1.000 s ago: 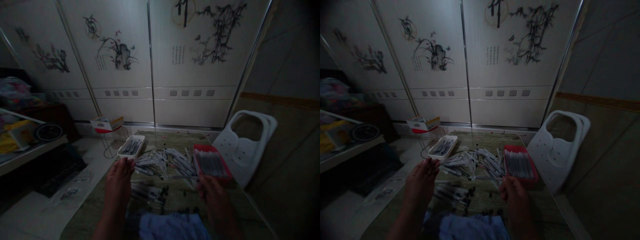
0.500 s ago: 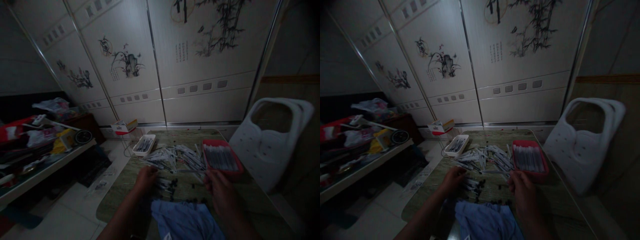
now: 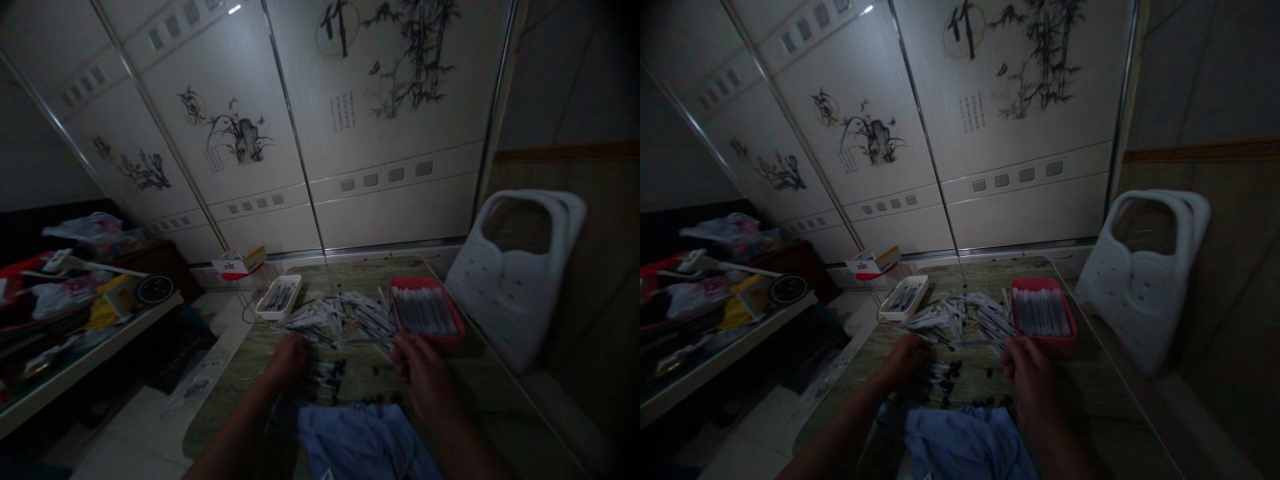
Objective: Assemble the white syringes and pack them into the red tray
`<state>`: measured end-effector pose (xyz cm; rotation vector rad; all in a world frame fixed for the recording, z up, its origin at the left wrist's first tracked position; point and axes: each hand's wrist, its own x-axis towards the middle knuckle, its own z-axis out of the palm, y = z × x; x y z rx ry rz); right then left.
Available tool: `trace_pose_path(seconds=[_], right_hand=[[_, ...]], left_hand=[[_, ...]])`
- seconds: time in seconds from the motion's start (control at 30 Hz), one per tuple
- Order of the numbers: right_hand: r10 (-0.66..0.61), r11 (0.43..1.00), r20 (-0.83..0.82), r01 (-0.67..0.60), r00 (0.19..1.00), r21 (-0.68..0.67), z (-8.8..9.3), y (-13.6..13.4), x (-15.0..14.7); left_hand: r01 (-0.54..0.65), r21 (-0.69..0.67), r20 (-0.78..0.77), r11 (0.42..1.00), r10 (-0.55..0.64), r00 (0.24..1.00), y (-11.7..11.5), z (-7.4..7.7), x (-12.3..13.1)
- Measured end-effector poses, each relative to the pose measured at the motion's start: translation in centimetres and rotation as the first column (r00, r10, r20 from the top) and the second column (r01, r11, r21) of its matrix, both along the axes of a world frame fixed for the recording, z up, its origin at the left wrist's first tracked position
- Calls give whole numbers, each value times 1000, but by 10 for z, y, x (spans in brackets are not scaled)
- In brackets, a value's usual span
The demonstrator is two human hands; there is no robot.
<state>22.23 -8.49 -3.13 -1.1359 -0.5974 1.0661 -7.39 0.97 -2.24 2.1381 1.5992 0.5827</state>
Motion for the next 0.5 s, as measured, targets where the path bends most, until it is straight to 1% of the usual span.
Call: trace_pose_path(seconds=[0.07, 0.17, 0.3, 0.4, 0.5], right_hand=[[2, 1000, -2, -2, 1000, 2, 3, -1, -1], [5, 1000, -1, -5, 1000, 11, 6, -2, -3], [25, 999, 15, -25, 1000, 38, 9, -3, -6], [45, 998, 47, -47, 998, 48, 11, -4, -8], [53, 997, 71, -57, 996, 59, 14, -6, -9]], left_hand=[[-19, 18, 88, 1000, 17, 996, -2, 2, 3], [-19, -8, 230, 1000, 20, 973, -13, 9, 13], [85, -106, 403, 991, -35, 915, -37, 26, 28], [124, -167, 486, 978, -28, 874, -54, 35, 36], [158, -223, 551, 962, -9, 834, -64, 40, 39]])
